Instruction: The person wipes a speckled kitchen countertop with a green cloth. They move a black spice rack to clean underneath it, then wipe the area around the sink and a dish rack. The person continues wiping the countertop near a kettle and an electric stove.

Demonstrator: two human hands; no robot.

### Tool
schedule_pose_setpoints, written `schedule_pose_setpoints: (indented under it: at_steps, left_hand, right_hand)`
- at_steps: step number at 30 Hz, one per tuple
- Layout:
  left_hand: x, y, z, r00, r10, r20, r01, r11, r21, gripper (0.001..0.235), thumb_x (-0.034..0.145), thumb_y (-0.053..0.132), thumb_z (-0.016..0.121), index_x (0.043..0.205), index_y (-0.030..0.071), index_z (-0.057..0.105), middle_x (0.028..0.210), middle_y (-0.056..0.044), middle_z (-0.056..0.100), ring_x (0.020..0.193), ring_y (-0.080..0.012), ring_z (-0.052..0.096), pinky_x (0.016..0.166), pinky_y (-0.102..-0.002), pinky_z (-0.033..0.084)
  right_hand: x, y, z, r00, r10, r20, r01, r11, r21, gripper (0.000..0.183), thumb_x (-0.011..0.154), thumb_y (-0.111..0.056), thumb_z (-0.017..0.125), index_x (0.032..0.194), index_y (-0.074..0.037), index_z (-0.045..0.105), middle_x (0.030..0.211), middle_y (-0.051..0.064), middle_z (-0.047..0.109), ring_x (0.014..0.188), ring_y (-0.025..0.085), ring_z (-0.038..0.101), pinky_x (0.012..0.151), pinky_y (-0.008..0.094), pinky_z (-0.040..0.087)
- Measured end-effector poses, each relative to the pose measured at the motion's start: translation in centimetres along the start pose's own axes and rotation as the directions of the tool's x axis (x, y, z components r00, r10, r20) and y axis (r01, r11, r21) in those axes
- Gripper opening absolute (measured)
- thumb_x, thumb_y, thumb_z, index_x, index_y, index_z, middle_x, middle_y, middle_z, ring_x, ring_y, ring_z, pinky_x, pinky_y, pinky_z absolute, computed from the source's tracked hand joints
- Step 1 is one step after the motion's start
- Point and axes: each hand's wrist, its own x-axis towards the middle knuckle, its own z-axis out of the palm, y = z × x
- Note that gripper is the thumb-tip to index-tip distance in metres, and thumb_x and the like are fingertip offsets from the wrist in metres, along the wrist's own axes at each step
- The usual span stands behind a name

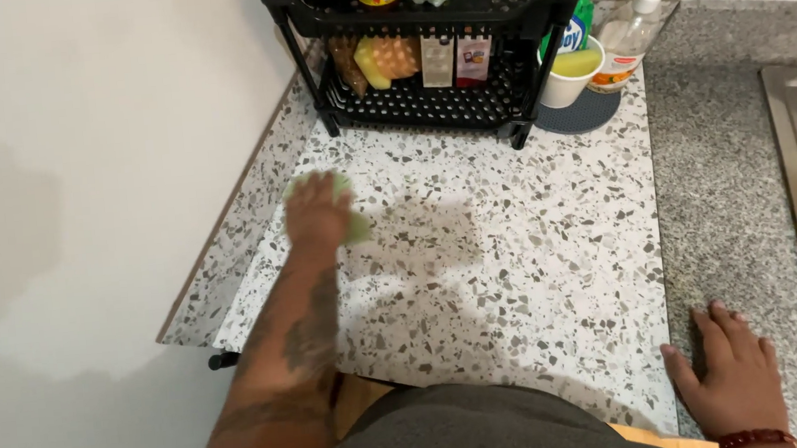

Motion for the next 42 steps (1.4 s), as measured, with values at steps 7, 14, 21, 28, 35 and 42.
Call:
schedule_pose_setpoints:
  at_steps: [7,14,21,28,35,42]
  left_hand:
    - [-2.8,-6.0,9.3,0.953,-0.187,-0.240,0.069,0.901,-0.428,0.070,0.103,0.057,0.015,0.165,0.024,0.019,0.172,-0.005,0.014,0.159,-0.0326,0.004,0.126,-0.049,0.006]
    - [-8.8,-9.5,17.5,0.918,-0.229,-0.323,0.087,0.913,-0.398,0.070,0.103,0.057,0.020,0.164,0.025,0.021,0.172,-0.007,0.017,0.158,-0.0378,0.009,0.124,-0.052,0.008]
    - [-9.5,-5.7,13.5,0.931,-0.297,-0.211,0.193,0.893,-0.408,0.074,0.101,0.061,0.012,0.165,0.025,0.008,0.172,-0.009,0.006,0.157,-0.0395,-0.003,0.122,-0.058,0.001]
    - [-2.5,-1.2,6.5,0.949,-0.239,-0.204,0.134,0.895,-0.426,0.068,0.105,0.052,0.017,0.165,0.021,0.014,0.172,-0.009,0.009,0.158,-0.0368,-0.004,0.124,-0.052,-0.003]
    - [4.3,2.8,1.5,0.971,-0.212,-0.109,0.163,0.925,-0.343,0.067,0.107,0.048,0.012,0.166,0.019,0.001,0.173,-0.010,-0.004,0.158,-0.0370,-0.010,0.126,-0.053,-0.005]
    - [-2.0,12.8,-3.1,0.990,0.108,-0.090,-0.093,0.983,0.157,0.107,0.082,0.052,0.074,0.161,0.006,0.017,0.164,-0.020,0.024,0.150,-0.0431,0.025,0.124,-0.057,0.020]
  right_hand:
    - [0.2,0.5,0.9,1.000,0.025,0.004,-0.025,0.999,-0.042,0.081,0.092,-0.065,0.042,0.155,-0.015,0.046,0.168,0.008,0.037,0.158,0.030,0.028,0.129,0.053,0.016]
    - [0.3,1.2,2.1,0.999,0.027,-0.038,-0.029,0.999,-0.037,0.084,0.090,-0.068,0.040,0.157,-0.016,0.044,0.171,0.010,0.033,0.159,0.033,0.026,0.125,0.055,0.018]
    - [0.4,1.8,3.3,0.995,0.013,-0.096,-0.020,0.997,-0.078,0.084,0.089,-0.062,0.048,0.155,-0.012,0.049,0.170,0.013,0.039,0.157,0.036,0.033,0.124,0.056,0.022]
    - [0.5,1.5,2.8,0.999,0.017,-0.039,-0.022,0.989,-0.146,0.081,0.093,-0.069,0.037,0.154,-0.017,0.049,0.170,0.009,0.039,0.157,0.032,0.032,0.128,0.053,0.021]
    - [0.3,1.3,1.8,0.999,-0.027,-0.017,0.025,0.995,-0.095,0.080,0.092,-0.068,0.037,0.153,-0.018,0.047,0.169,0.009,0.037,0.157,0.033,0.030,0.126,0.055,0.021]
    - [0.1,1.3,1.9,0.997,-0.053,-0.061,0.047,0.994,-0.099,0.079,0.092,-0.065,0.039,0.153,-0.016,0.048,0.168,0.011,0.039,0.155,0.034,0.034,0.124,0.054,0.024]
